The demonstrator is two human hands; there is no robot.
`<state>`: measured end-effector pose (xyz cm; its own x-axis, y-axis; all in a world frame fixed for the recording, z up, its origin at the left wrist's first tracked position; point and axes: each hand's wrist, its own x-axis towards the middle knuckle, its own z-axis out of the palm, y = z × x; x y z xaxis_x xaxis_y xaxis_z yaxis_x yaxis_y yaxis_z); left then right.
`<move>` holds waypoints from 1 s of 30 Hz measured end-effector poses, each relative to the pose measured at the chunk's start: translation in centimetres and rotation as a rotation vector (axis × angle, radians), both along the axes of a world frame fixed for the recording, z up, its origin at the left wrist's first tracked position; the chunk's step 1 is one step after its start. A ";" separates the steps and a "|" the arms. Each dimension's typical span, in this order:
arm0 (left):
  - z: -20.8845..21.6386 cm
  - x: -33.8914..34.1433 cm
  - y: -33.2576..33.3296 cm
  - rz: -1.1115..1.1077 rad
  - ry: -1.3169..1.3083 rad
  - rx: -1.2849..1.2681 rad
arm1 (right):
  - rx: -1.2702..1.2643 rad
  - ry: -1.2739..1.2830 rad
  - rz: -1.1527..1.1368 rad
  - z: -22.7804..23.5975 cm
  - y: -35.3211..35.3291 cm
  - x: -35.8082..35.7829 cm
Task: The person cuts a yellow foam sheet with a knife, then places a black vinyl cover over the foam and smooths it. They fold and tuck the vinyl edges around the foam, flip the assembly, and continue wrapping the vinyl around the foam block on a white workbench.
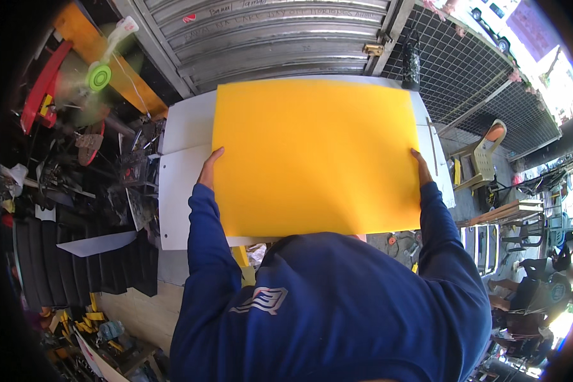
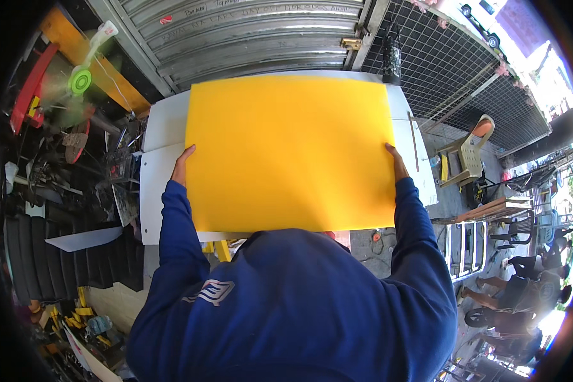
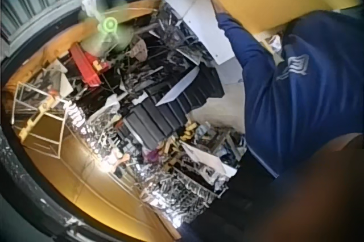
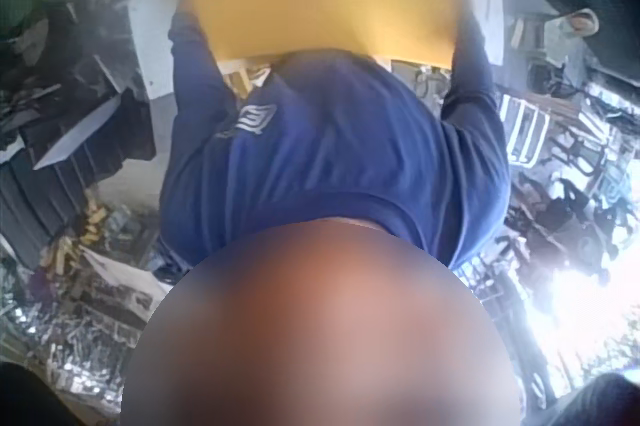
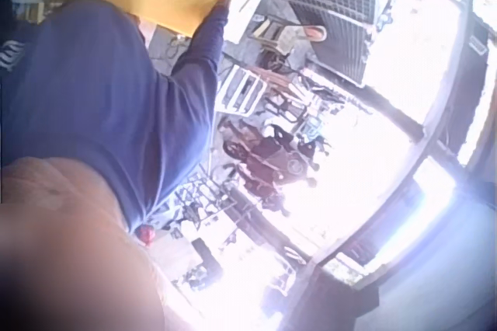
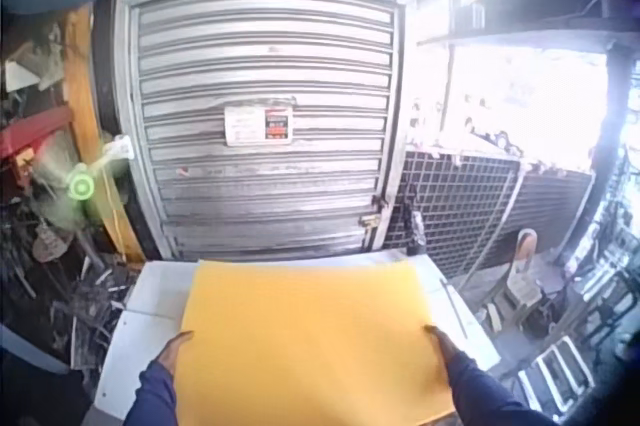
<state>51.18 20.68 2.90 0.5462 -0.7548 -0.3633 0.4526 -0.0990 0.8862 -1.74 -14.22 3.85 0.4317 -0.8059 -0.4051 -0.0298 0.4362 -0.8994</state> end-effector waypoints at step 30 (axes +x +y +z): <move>5.3 1.1 4.3 -0.306 -0.622 -0.030 | -0.273 -0.132 0.321 0.9 -9.3 -4.8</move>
<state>52.32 24.98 8.21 0.4072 -0.9129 -0.0282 -0.1845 -0.1124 0.9764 -6.56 -23.57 4.78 0.7110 -0.6928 -0.1202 -0.0020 0.1690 -0.9856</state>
